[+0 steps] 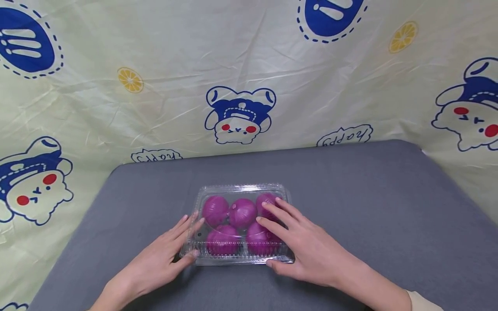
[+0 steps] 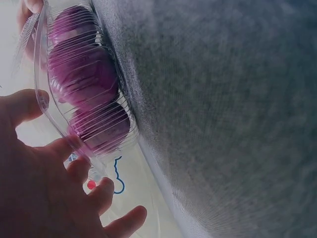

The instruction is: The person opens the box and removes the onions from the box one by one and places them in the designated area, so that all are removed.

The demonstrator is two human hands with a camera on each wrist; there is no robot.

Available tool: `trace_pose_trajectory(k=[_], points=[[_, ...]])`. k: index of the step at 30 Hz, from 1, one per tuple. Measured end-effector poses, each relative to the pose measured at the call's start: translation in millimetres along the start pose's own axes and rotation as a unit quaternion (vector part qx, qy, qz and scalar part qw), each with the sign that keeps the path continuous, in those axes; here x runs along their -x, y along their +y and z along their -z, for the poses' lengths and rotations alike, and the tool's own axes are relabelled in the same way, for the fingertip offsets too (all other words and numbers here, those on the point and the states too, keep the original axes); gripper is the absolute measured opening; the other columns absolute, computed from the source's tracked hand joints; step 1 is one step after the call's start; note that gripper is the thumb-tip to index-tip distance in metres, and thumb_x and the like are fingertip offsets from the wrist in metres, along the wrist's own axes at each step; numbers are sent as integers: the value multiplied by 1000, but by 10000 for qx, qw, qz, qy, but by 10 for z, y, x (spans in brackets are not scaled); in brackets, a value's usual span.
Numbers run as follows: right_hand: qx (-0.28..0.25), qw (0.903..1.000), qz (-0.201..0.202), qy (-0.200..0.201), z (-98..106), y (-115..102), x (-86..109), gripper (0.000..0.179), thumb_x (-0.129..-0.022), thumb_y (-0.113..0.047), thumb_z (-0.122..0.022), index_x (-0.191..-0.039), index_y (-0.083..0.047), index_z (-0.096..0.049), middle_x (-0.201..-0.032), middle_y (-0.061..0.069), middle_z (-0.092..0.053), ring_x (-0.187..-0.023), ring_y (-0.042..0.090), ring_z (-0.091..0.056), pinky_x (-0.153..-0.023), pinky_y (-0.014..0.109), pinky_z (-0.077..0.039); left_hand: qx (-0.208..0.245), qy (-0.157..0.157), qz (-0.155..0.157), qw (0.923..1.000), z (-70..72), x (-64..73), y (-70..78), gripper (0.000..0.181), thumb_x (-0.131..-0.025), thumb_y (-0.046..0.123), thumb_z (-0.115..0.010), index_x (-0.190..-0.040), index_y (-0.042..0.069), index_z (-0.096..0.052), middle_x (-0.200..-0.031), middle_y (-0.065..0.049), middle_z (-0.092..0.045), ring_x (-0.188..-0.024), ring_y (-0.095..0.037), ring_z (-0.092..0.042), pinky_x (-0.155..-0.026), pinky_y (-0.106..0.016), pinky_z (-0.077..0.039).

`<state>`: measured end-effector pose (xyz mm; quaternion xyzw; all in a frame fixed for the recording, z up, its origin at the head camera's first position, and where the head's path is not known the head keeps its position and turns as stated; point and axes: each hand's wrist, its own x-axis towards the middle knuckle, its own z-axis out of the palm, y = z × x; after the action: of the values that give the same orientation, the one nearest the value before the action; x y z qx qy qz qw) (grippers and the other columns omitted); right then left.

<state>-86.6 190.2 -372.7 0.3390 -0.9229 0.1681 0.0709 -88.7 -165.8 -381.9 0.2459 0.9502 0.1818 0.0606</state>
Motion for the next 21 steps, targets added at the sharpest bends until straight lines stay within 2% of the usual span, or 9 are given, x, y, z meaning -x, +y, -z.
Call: trace_pose_trajectory(k=[4,7,9,12,17,21], points=[[1,9997,-73,-218,15,-3,2,86,-79,-57,-75,-152,-31,-39,-160,-7,-26,-147,22,-16,-85,49,-54,89,-29,15,10000,2,-9,-5,65,-99,57,-44,-157,32,-24,-161,19,-8,-148,-16,-12,-112,-56,-26],[117,9996,65,-233,28,-4,17,83,-81,-56,-73,-152,-27,-40,-159,-4,-29,-147,25,-17,-82,49,-55,158,-66,15,9999,6,-14,-3,66,-99,59,-43,-157,34,-24,-161,20,-8,-148,-16,-12,-111,-58,-26],[179,9995,253,-111,29,0,26,82,-81,-53,-75,-151,-24,-42,-158,-1,-31,-146,27,-21,-79,45,-57,189,-78,28,9998,10,-15,1,66,-99,61,-41,-157,35,-23,-161,20,-7,-148,-16,-12,-110,-59,-26],[190,9975,638,256,34,15,31,78,-81,-43,-78,-148,-20,-47,-155,3,-37,-143,31,-29,-68,33,-57,216,-65,48,9997,16,-22,10,66,-98,61,-42,-156,36,-23,-160,21,-7,-148,-16,-12,-110,-60,-26],[142,9909,1164,665,54,11,10,69,-79,-24,-73,-144,-12,-52,-149,9,-46,-137,37,-38,-56,18,-43,227,-32,114,9997,15,-23,18,65,-98,59,-45,-156,38,-23,-160,21,-8,-148,-16,-12,-109,-61,-27],[176,9895,1287,628,78,-34,-13,68,-75,-13,-69,-141,-7,-55,-146,11,-50,-133,40,-43,-51,11,-33,261,-66,186,9995,3,-13,20,65,-98,58,-45,-156,39,-22,-160,21,-8,-148,-16,-12,-108,-63,-27]])
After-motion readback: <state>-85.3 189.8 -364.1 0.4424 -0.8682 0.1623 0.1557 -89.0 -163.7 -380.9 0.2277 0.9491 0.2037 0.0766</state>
